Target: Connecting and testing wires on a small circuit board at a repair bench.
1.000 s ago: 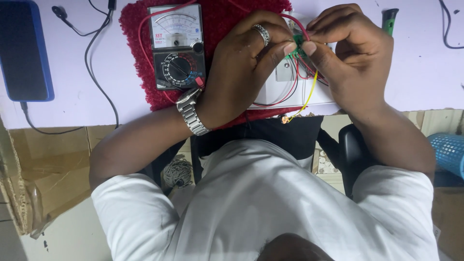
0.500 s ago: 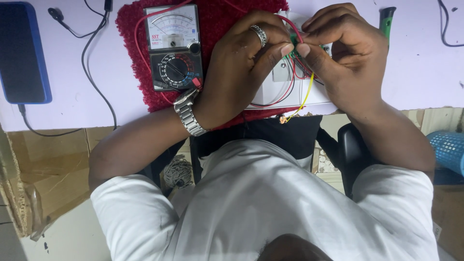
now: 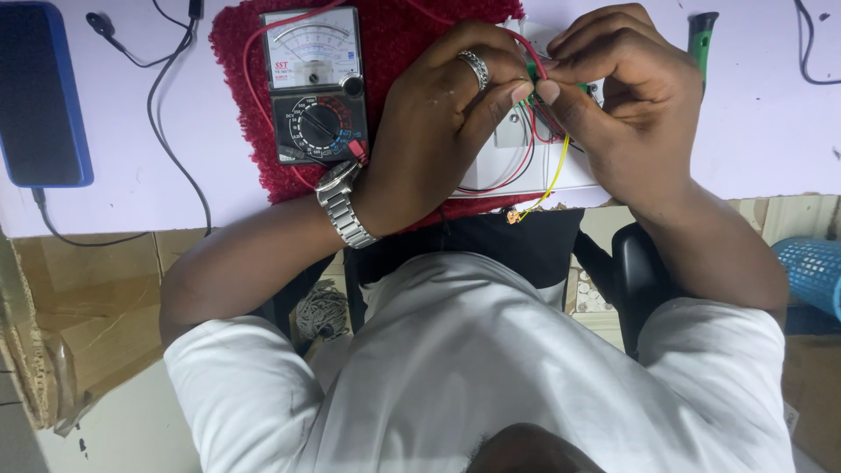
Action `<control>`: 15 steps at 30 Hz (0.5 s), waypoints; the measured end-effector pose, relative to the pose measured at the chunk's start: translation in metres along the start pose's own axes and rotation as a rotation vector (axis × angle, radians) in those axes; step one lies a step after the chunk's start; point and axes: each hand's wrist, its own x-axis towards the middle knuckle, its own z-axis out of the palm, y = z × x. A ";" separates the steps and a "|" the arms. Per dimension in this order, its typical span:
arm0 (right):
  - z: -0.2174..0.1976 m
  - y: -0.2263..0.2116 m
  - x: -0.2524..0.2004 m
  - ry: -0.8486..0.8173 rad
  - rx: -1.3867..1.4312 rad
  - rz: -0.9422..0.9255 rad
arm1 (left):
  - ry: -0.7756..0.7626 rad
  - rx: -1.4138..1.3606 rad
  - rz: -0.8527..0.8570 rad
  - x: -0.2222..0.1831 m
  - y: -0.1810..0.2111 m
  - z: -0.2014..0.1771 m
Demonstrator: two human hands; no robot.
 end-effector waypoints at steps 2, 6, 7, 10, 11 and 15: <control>0.000 0.000 0.001 0.001 -0.013 -0.010 | 0.000 0.001 0.010 0.000 -0.001 0.000; 0.000 0.000 0.000 0.010 -0.001 0.028 | -0.005 -0.023 0.024 0.001 -0.003 -0.002; -0.002 -0.005 0.001 0.011 -0.001 0.026 | -0.004 -0.022 0.025 0.001 0.002 -0.005; -0.009 -0.018 0.006 -0.020 -0.064 -0.035 | 0.010 -0.058 0.031 0.001 0.013 -0.014; -0.011 -0.022 0.007 -0.026 -0.055 -0.044 | 0.024 -0.052 0.056 0.000 0.016 -0.016; -0.021 -0.035 0.002 -0.072 -0.159 -0.063 | 0.000 0.048 0.169 -0.001 0.030 -0.027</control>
